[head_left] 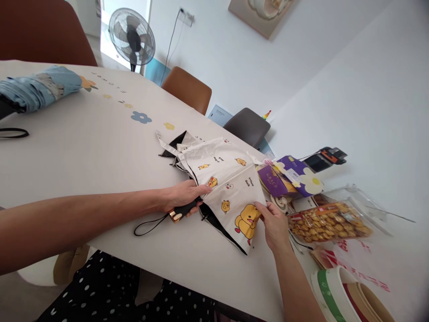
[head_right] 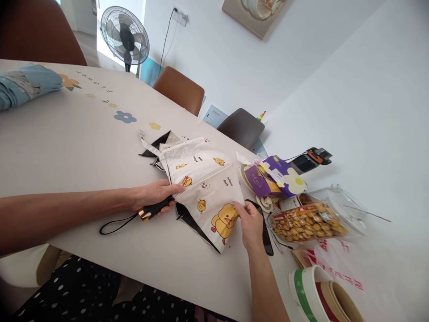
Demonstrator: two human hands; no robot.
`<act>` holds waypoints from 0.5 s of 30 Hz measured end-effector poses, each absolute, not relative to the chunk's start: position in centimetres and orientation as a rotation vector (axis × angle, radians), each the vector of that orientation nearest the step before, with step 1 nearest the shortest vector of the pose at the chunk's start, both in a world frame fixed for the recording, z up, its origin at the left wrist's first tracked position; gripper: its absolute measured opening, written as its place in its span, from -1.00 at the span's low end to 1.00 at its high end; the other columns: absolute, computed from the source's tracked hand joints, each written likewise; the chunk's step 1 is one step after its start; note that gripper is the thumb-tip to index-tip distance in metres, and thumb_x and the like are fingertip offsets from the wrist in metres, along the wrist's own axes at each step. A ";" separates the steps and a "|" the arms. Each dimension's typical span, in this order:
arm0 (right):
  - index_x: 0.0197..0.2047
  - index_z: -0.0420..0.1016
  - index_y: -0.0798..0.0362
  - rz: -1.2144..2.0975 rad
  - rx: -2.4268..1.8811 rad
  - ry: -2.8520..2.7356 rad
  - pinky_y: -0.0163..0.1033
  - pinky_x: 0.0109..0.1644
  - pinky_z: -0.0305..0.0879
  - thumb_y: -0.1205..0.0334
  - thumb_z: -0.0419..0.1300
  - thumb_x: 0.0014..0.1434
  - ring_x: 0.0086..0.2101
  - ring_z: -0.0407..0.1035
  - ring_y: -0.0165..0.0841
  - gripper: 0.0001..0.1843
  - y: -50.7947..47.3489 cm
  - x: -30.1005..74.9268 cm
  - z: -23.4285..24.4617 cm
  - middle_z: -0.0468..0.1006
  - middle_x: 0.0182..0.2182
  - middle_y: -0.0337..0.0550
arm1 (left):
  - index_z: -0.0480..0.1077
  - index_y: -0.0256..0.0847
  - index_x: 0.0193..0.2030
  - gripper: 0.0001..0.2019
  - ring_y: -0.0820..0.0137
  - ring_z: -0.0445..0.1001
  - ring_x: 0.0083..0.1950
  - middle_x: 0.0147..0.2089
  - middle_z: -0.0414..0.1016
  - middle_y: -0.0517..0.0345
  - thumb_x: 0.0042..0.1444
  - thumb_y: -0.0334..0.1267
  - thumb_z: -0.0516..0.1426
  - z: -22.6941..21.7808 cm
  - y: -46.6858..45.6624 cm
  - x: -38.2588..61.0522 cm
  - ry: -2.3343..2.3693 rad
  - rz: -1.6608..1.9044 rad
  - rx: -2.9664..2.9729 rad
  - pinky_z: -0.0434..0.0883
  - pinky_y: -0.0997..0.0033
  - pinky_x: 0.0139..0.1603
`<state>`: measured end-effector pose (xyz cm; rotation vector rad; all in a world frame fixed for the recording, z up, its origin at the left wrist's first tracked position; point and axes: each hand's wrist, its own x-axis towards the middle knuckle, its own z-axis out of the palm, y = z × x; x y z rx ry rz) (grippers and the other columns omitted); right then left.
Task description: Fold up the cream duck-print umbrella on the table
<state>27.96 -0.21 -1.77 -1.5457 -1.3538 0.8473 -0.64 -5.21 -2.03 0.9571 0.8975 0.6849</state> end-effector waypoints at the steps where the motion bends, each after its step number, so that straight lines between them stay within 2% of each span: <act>1: -0.44 0.44 0.09 0.889 -1.507 -1.282 -0.34 -0.44 0.27 0.13 0.32 -0.16 -0.49 0.32 -0.42 -0.76 -0.3 28.0 -1.6 0.45 -0.52 -0.28 | 0.17 -0.22 -0.57 -0.60 0.53 0.16 -0.70 -0.70 0.20 0.24 0.03 0.08 0.03 -2.0 -5.2 -0.6 0.898 0.680 0.961 0.17 0.53 -0.71; 4: -0.45 0.42 0.07 0.983 -1.384 -1.125 -0.39 -0.49 0.27 0.20 0.36 -0.22 -0.51 0.31 -0.46 -0.75 -0.5 27.8 -0.7 0.44 -0.51 -0.28 | 0.16 -0.22 -0.58 -0.60 0.53 0.16 -0.70 -0.71 0.20 0.23 0.04 0.08 0.02 -1.9 -5.2 -0.6 0.913 0.667 0.953 0.18 0.52 -0.71; 8: -0.40 0.46 0.06 0.946 -1.355 -1.066 -0.39 -0.41 0.32 0.26 0.39 -0.26 -0.45 0.35 -0.46 -0.71 -0.9 27.6 0.6 0.48 -0.44 -0.25 | 0.17 -0.23 -0.59 -0.60 0.54 0.16 -0.70 -0.71 0.19 0.24 0.04 0.06 0.03 -1.8 -5.3 -0.6 0.921 0.676 0.946 0.18 0.52 -0.71; 13: -0.37 0.47 0.08 1.113 -1.450 -1.153 -0.42 -0.59 0.22 0.27 0.38 -0.24 -0.51 0.33 -0.44 -0.70 -1.6 28.1 0.9 0.49 -0.46 -0.21 | 0.16 -0.22 -0.57 -0.60 0.53 0.18 -0.69 -0.69 0.21 0.22 0.02 0.09 0.03 -2.4 -5.1 -0.6 0.918 0.694 0.954 0.18 0.51 -0.70; 15: -0.40 0.45 0.07 1.114 -1.400 -1.087 -0.40 -0.56 0.25 0.30 0.37 -0.24 -0.50 0.35 -0.43 -0.74 -1.7 28.4 1.0 0.49 -0.47 -0.23 | 0.16 -0.22 -0.58 -0.60 0.52 0.18 -0.69 -0.69 0.20 0.22 0.02 0.09 0.03 -2.5 -5.1 -0.6 0.920 0.687 0.953 0.18 0.51 -0.70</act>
